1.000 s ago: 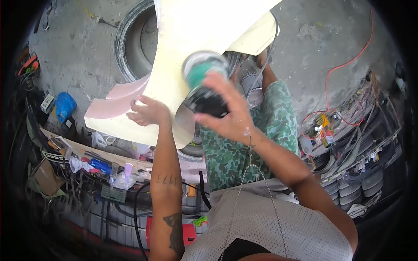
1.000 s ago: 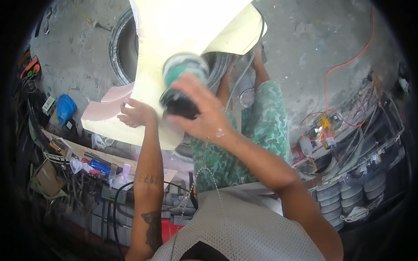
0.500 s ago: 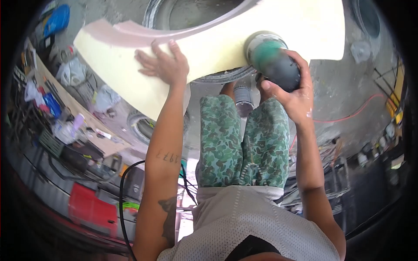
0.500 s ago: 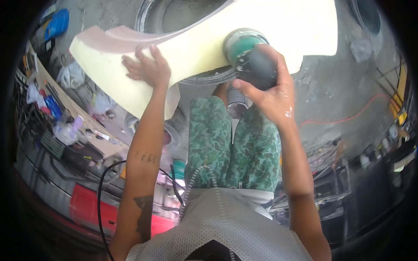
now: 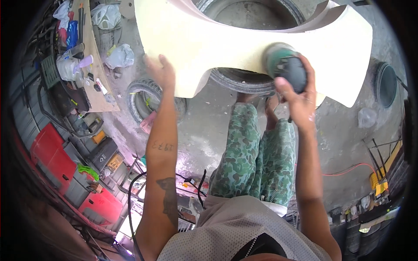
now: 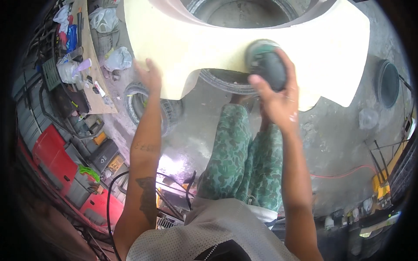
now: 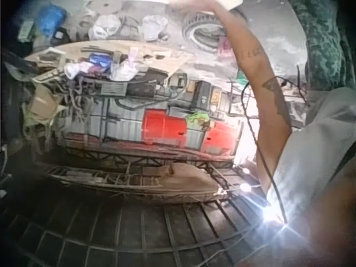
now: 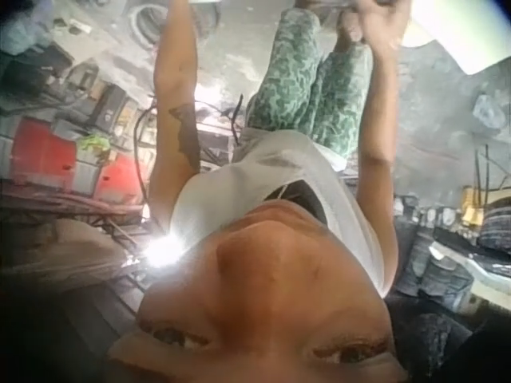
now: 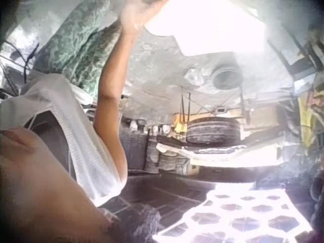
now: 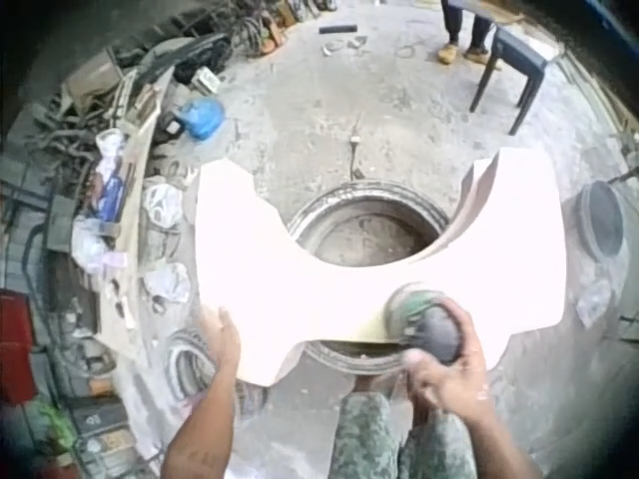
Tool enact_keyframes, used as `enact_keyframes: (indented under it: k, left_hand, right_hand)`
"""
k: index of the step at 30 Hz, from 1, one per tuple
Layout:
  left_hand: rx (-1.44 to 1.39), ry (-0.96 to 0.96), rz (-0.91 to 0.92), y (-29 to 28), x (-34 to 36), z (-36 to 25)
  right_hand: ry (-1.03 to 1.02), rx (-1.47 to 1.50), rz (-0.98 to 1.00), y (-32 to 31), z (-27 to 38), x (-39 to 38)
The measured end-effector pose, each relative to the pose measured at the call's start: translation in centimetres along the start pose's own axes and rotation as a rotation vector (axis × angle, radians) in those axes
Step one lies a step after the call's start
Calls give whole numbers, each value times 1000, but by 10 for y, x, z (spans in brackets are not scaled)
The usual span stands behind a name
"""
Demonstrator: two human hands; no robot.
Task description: The person holds a vehicle body piece and sands its surfaces using a rotary sander.
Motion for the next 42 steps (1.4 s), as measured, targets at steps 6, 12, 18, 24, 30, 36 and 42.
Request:
enact_keyframes:
  k: [6,12,18,24,30,36,42]
  left_hand:
    - [111,424,74,31,20,-40]
    - [266,594,214,130,25,-118]
    - [282,553,255,128,24,-118]
    - [233,563,219,131,25,-124]
    - [278,584,181,132,24,-122]
    - [352,566,222,133,25,-129]
    - [353,575,247,134,24,-126]
  right_hand:
    - [27,-1,-143,-49,-13,-7]
    - [-173,-87,-30,41,-12,-1]
    - [-238,-133,100,118,-9,-7]
    - [97,-61,-219,24,-17,-15]
    - [58,-35,-406,14,0,12]
    - [-183,-124,-153,78,16,43]
    - [9,-97,-394,-19,19,43]
Point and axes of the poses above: each hand's wrist, its own x-axis towards the middle knuckle, its own y-axis out of the palm, z = x × y, the point moved 8 cm from there along x, towards the middle knuckle, and after that the axes turned 5 degrees about -x, right-handed, at the moved point
